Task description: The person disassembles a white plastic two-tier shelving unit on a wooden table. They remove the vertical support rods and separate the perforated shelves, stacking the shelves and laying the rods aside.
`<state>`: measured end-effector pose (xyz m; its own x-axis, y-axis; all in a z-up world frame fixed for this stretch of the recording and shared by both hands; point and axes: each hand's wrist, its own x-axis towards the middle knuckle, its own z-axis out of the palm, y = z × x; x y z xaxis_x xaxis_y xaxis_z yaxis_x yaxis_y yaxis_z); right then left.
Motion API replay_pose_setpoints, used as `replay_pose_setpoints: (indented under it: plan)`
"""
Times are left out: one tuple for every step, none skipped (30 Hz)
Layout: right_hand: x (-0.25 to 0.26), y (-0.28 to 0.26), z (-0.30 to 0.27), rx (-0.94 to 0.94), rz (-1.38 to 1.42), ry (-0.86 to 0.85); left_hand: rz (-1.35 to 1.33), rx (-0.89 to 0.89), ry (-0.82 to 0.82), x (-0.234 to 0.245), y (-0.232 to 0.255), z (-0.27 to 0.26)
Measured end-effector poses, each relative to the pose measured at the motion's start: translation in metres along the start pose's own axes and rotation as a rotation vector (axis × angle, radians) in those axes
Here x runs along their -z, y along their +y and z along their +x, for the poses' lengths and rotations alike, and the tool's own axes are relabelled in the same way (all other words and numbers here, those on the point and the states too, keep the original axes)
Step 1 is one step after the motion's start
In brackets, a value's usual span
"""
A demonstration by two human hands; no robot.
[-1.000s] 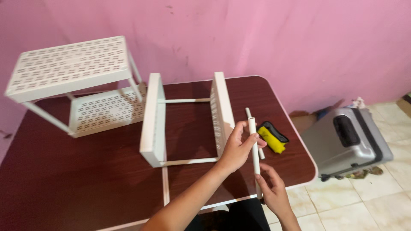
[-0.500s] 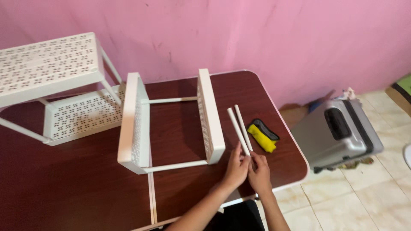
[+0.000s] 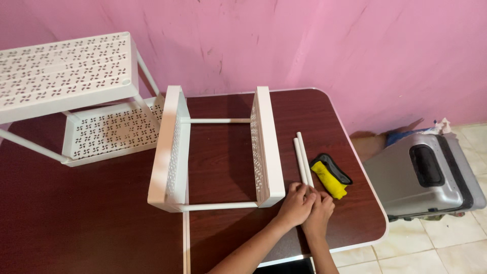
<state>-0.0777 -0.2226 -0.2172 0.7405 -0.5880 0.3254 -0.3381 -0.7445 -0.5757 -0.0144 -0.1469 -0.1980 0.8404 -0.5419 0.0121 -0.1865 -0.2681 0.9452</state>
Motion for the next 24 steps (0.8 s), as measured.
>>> replay_pose_setpoints:
  plan:
    - [0.0, 0.001, 0.0, -0.014, 0.022, -0.004, 0.016, 0.003, -0.012, 0.004, 0.007, -0.001]
    - [0.001, 0.001, 0.0, -0.028, 0.044, -0.009, 0.031, 0.006, -0.025, 0.007, 0.012, -0.001]
    - [0.001, 0.0, 0.002, -0.026, 0.038, -0.012, 0.047, 0.007, -0.032, 0.01, 0.017, 0.001]
    - [0.003, 0.001, 0.002, -0.023, 0.032, -0.014, 0.04, 0.043, -0.045, 0.011, 0.021, 0.003]
    - [0.003, 0.0, 0.002, -0.022, 0.026, -0.017, 0.033, 0.079, -0.06, 0.011, 0.022, 0.005]
    - [0.003, 0.0, 0.003, -0.019, 0.034, -0.019, 0.026, 0.116, -0.074, 0.011, 0.021, 0.007]
    - [0.004, 0.001, 0.003, -0.015, 0.042, -0.023, 0.016, 0.094, -0.053, 0.011, 0.02, 0.009]
    - [0.004, 0.001, 0.002, -0.012, 0.049, -0.027, 0.006, 0.072, -0.032, 0.009, 0.018, 0.013]
    - [0.004, 0.002, 0.001, -0.009, 0.051, -0.025, -0.002, 0.049, -0.014, 0.008, 0.014, 0.015]
    - [0.004, 0.003, 0.002, -0.007, 0.053, -0.023, 0.005, 0.016, 0.008, 0.007, 0.011, 0.015]
    - [0.004, 0.004, 0.002, -0.005, 0.056, -0.017, 0.013, -0.022, 0.029, 0.007, 0.01, 0.014]
    - [0.004, 0.004, 0.002, -0.002, 0.052, -0.01, 0.021, -0.059, 0.05, 0.007, 0.009, 0.014]
    - [0.003, 0.003, 0.002, 0.002, 0.048, -0.004, 0.027, -0.035, 0.015, 0.008, 0.01, 0.012]
    - [0.003, 0.002, 0.003, 0.007, 0.044, 0.002, 0.033, -0.011, -0.019, 0.011, 0.012, 0.009]
    - [0.005, 0.001, 0.003, 0.003, 0.053, 0.006, 0.039, 0.015, -0.051, 0.015, 0.015, 0.003]
    - [0.006, 0.0, 0.002, 0.0, 0.063, 0.01, 0.01, -0.015, -0.069, 0.02, 0.019, -0.007]
    - [0.008, -0.003, 0.003, 0.002, 0.074, 0.018, -0.018, -0.051, -0.083, 0.027, 0.023, -0.016]
    - [0.011, -0.005, 0.003, 0.001, 0.083, 0.017, -0.045, -0.087, -0.097, 0.035, 0.026, -0.027]
    - [0.014, -0.007, 0.004, 0.003, 0.095, 0.018, -0.023, -0.047, -0.168, 0.045, 0.029, -0.037]
    - [0.018, -0.01, 0.004, 0.005, 0.107, 0.02, 0.0, -0.006, -0.239, 0.057, 0.03, -0.049]
    - [0.022, -0.014, 0.003, 0.021, 0.062, 0.042, 0.024, 0.04, -0.306, 0.069, 0.028, -0.061]
    - [0.027, -0.016, 0.001, 0.036, 0.017, 0.065, 0.073, 0.026, -0.319, 0.082, 0.026, -0.076]
    - [0.031, -0.02, -0.003, 0.057, -0.024, 0.084, 0.123, 0.016, -0.325, 0.094, 0.02, -0.093]
    - [0.034, -0.023, -0.009, 0.113, -0.012, 0.108, 0.139, -0.02, -0.29, 0.108, 0.013, -0.107]
